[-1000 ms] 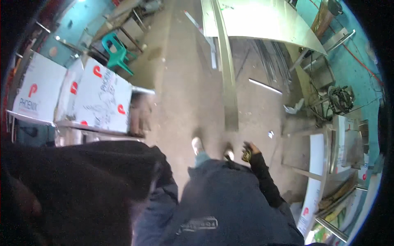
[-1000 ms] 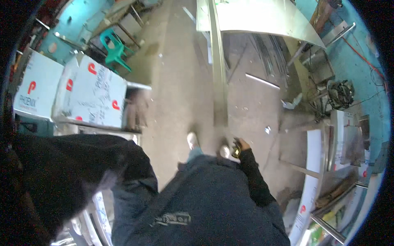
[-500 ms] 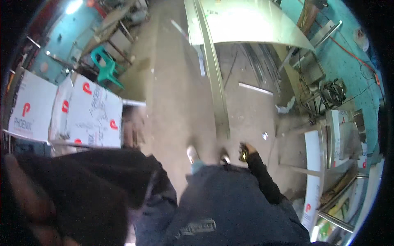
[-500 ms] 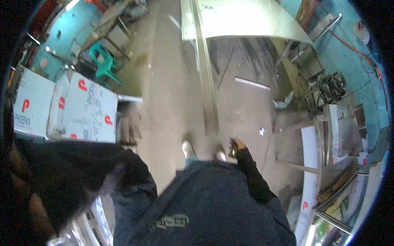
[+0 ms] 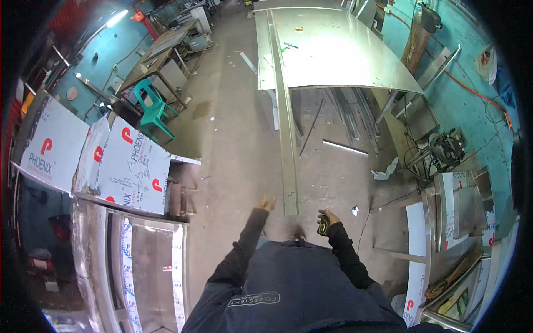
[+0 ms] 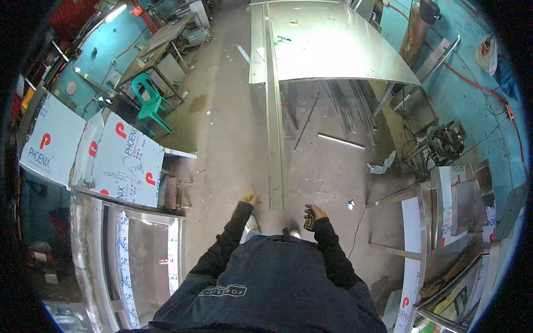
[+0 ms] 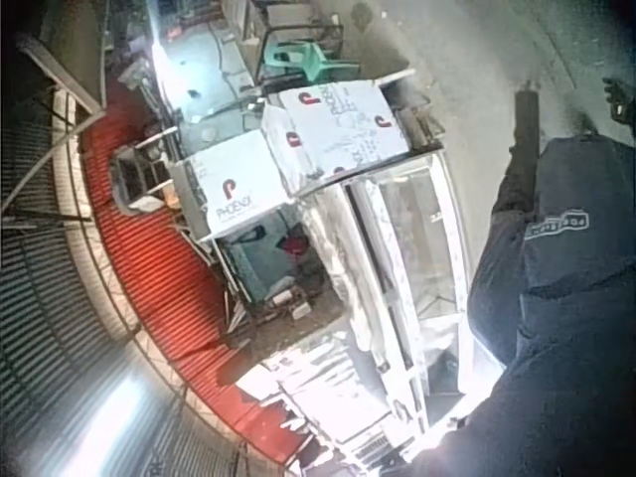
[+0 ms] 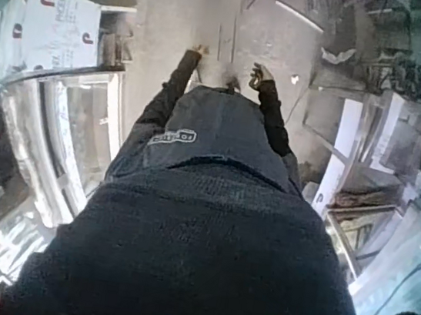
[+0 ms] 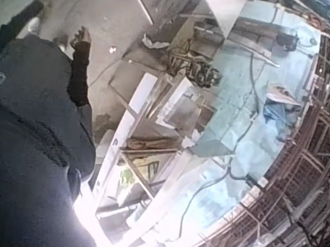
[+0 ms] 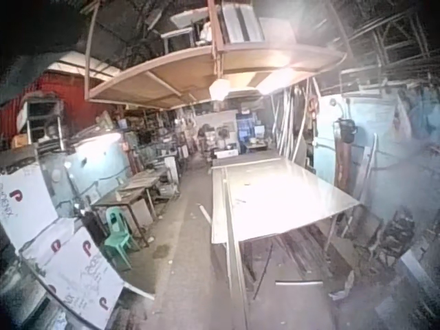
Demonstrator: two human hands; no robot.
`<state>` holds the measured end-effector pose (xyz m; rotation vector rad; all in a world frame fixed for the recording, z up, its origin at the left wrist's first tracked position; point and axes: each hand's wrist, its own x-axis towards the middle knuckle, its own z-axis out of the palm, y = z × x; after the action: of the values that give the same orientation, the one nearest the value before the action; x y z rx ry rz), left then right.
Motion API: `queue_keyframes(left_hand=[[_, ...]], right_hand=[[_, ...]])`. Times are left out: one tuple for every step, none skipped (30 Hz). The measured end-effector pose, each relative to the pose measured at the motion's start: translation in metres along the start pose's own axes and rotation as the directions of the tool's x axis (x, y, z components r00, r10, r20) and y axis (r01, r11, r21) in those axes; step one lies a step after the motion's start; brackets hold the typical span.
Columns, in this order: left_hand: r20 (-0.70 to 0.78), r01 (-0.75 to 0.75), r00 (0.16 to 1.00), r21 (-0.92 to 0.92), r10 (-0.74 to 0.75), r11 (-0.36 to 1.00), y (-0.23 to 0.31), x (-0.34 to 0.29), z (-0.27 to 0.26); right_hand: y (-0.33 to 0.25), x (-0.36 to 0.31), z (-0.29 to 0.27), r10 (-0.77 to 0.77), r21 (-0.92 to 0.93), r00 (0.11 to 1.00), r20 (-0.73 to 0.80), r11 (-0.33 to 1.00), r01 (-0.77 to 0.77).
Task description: Measuring and marking a long metal profile with a tape measure and pencil.
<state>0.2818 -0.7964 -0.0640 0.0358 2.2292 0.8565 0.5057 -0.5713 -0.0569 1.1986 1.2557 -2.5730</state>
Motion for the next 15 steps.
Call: queue_keyframes(left_hand=[[0.094, 0.021, 0.996, -0.186, -0.004, 0.982, -0.016, 0.006, 0.018], [0.215, 0.13, 0.975, -0.32, -0.062, 0.938, -0.023, 0.005, 0.029], [0.222, 0.14, 0.973, -0.351, -0.062, 0.926, -0.022, -0.004, 0.037], [0.116, -0.03, 0.99, -0.361, 0.076, 0.932, -0.016, -0.017, 0.039], [0.029, -0.23, 0.966, -0.367, 0.258, 0.901, -0.004, -0.03, 0.037], [0.003, -0.186, 0.98, -0.365, 0.201, 0.912, 0.01, -0.043, 0.033], [-0.006, -0.232, 0.969, -0.385, 0.249, 0.893, 0.023, -0.055, 0.027], [-0.018, -0.256, 0.963, -0.379, 0.27, 0.889, 0.034, -0.065, 0.021], [-0.057, -0.286, 0.956, -0.382, 0.286, 0.879, 0.044, -0.074, 0.018], [-0.088, -0.322, 0.945, -0.406, 0.314, 0.855, 0.05, -0.08, 0.011], [-0.19, -0.373, 0.924, -0.274, 0.331, 0.886, 0.052, -0.087, 0.005], [-0.24, -0.339, 0.922, -0.117, 0.304, 0.934, 0.053, -0.092, -0.003], [-0.274, -0.355, 0.916, -0.213, 0.293, 0.91, 0.052, -0.098, -0.012], [-0.344, -0.393, 0.889, -0.235, 0.302, 0.889, 0.052, -0.105, -0.021], [-0.388, -0.336, 0.882, -0.121, 0.268, 0.934, 0.052, -0.109, -0.035]], right_hand=[[-0.004, 0.0, 0.001, 0.0, -0.008, 1.0, 0.011, 1.0, 0.0], [-0.008, 0.0, 0.003, 0.002, -0.003, 0.999, 0.037, 1.0, -0.002], [-0.012, 0.002, 0.005, 0.001, -0.002, 0.999, 0.037, 1.0, -0.001], [-0.017, 0.004, 0.009, 0.013, -0.012, 0.998, 0.062, 1.0, -0.013], [-0.023, 0.007, 0.014, 0.021, -0.022, 0.995, 0.094, 1.0, -0.019], [-0.028, 0.01, 0.019, 0.054, -0.035, 0.995, 0.079, 0.998, -0.051], [-0.034, 0.014, 0.026, 0.053, -0.076, 0.994, 0.097, 0.996, -0.046], [-0.04, 0.017, 0.033, 0.047, -0.081, 0.989, 0.143, 0.996, -0.036], [-0.047, 0.021, 0.042, 0.019, -0.089, 0.984, 0.179, 0.996, -0.004], [-0.055, 0.025, 0.052, 0.0, -0.104, 0.987, 0.164, 0.994, 0.017], [-0.065, 0.029, 0.062, 0.033, -0.099, 0.981, 0.193, 0.995, -0.014], [-0.075, 0.031, 0.072, 0.041, -0.111, 0.969, 0.243, 0.994, -0.014], [-0.087, 0.035, 0.085, 0.091, -0.142, 0.945, 0.313, 0.989, -0.048], [-0.098, 0.04, 0.1, 0.133, -0.163, 0.913, 0.386, 0.984, -0.074], [-0.108, 0.045, 0.117, 0.157, -0.192, 0.911, 0.381, 0.977, -0.088]])
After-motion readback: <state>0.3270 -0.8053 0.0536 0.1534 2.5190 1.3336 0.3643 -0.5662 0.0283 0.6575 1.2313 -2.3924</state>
